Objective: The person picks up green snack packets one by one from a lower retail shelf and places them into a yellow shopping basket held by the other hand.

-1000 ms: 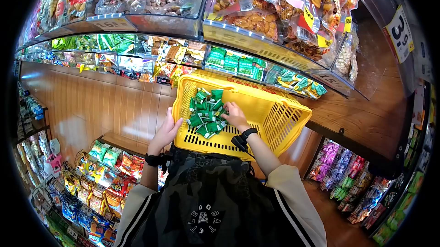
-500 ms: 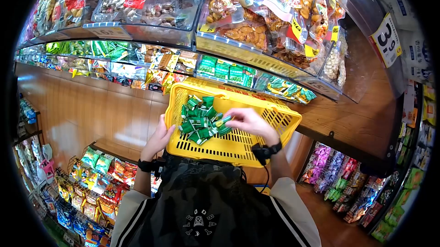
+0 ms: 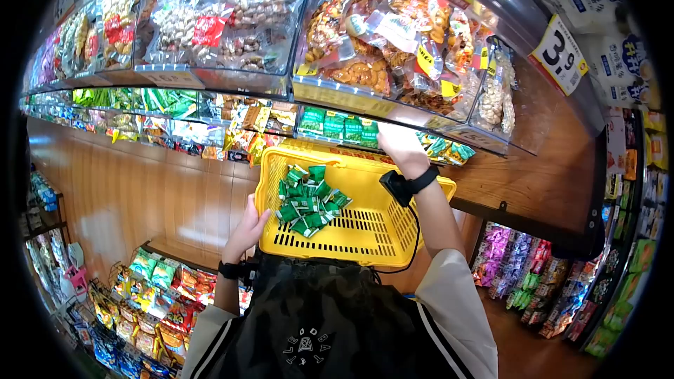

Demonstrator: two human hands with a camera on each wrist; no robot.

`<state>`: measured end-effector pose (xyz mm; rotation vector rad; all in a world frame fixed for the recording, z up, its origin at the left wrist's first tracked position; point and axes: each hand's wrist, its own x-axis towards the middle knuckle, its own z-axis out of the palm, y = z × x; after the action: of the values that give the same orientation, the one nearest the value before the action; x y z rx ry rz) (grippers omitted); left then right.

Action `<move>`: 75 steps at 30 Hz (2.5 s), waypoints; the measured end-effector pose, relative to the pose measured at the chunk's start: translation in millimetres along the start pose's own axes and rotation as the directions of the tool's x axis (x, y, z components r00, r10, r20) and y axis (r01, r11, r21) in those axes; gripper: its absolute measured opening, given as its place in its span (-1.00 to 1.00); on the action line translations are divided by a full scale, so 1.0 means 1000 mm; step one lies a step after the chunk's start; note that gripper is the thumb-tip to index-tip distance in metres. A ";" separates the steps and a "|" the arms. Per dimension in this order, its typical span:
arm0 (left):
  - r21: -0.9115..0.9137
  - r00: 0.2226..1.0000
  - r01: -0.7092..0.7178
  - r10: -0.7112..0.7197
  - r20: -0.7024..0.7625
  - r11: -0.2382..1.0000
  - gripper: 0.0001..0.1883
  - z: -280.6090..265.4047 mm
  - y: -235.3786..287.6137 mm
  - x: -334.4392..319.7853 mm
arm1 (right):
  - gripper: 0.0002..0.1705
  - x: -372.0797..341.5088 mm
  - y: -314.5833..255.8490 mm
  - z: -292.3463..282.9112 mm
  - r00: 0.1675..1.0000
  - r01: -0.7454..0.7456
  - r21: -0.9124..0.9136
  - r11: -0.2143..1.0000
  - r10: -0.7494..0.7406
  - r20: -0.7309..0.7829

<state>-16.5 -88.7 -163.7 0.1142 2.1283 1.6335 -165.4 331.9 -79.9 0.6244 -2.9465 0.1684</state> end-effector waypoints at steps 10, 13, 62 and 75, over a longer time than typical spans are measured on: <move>-0.015 0.998 0.004 -0.003 0.063 1.000 -0.52 -0.004 0.001 0.001 | -0.61 0.030 -0.010 -0.018 0.952 -0.305 0.411 0.859 0.268 0.147; -0.033 0.995 0.022 -0.019 0.102 0.999 -0.51 -0.006 0.009 0.004 | -0.51 0.044 -0.026 -0.074 0.832 -0.507 0.332 0.795 0.351 0.430; -0.048 0.991 0.121 -0.118 0.060 0.991 -0.56 -0.001 0.033 0.002 | -0.60 -0.050 -0.127 0.173 0.796 -0.505 0.576 0.643 0.090 0.598; 0.523 0.864 -0.339 0.479 -0.156 0.782 -0.58 0.024 0.134 0.021 | -0.86 -0.072 -0.082 -0.018 0.901 -0.357 0.919 -0.168 -0.323 0.291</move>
<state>-52.9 -21.1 -49.8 0.5795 2.8651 1.3454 -65.2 288.0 -66.1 0.6988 -2.2967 2.9852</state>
